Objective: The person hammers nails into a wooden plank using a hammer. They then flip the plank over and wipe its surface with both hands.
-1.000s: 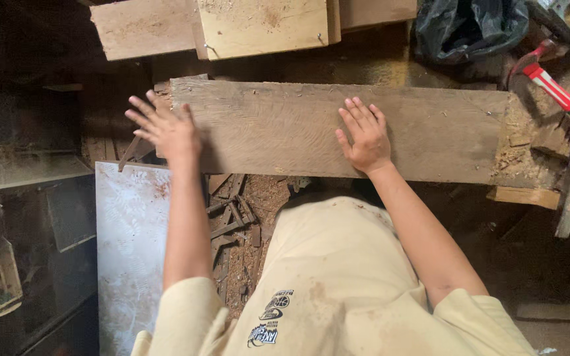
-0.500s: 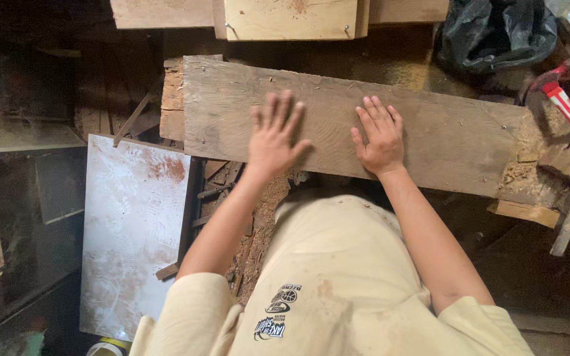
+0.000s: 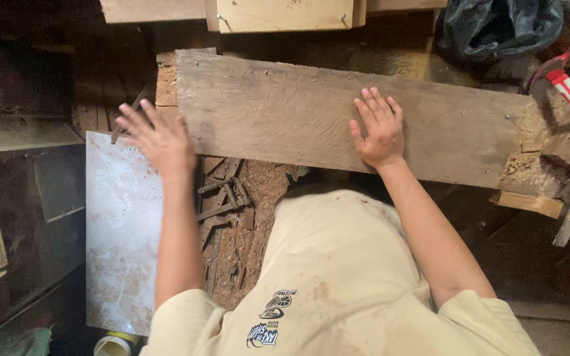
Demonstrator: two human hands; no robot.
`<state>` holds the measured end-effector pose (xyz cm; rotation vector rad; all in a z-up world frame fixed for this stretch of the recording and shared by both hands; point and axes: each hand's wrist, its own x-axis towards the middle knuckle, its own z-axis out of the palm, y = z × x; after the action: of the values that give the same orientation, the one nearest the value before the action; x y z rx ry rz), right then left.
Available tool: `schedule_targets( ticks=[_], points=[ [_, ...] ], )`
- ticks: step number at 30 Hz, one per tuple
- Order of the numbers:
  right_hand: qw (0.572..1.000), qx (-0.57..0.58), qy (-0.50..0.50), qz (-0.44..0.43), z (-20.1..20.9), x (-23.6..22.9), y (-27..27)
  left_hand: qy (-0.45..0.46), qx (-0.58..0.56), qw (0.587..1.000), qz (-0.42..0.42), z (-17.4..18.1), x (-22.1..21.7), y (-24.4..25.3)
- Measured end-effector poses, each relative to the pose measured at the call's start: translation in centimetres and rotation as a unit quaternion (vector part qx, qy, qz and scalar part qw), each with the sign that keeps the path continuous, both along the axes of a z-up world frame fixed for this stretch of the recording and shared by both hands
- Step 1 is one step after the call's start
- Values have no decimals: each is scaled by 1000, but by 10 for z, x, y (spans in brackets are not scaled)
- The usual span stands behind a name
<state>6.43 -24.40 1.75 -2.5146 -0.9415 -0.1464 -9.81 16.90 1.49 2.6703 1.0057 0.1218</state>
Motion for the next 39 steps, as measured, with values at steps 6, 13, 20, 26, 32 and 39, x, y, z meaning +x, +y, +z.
schedule_targets(
  ticks=[6,13,20,26,32,39],
  points=[
    [1000,4,1,0,-1,6,1,-113,-47,956,-265,-15,42,-174],
    [1000,-2,-10,10,-5,5,-2,8,-107,926,-363,-12,72,-280],
    [999,27,18,16,-1,10,1,-31,4,959,-282,-32,26,-239],
    [999,24,28,29,-6,5,-9,80,-51,994,-49,-52,-58,-176],
    [999,1,31,39,-14,6,-9,38,-52,981,184,-51,-87,-128],
    [986,-74,51,141,-3,-21,28,-188,69,967,-159,-33,28,-164]
  ],
)
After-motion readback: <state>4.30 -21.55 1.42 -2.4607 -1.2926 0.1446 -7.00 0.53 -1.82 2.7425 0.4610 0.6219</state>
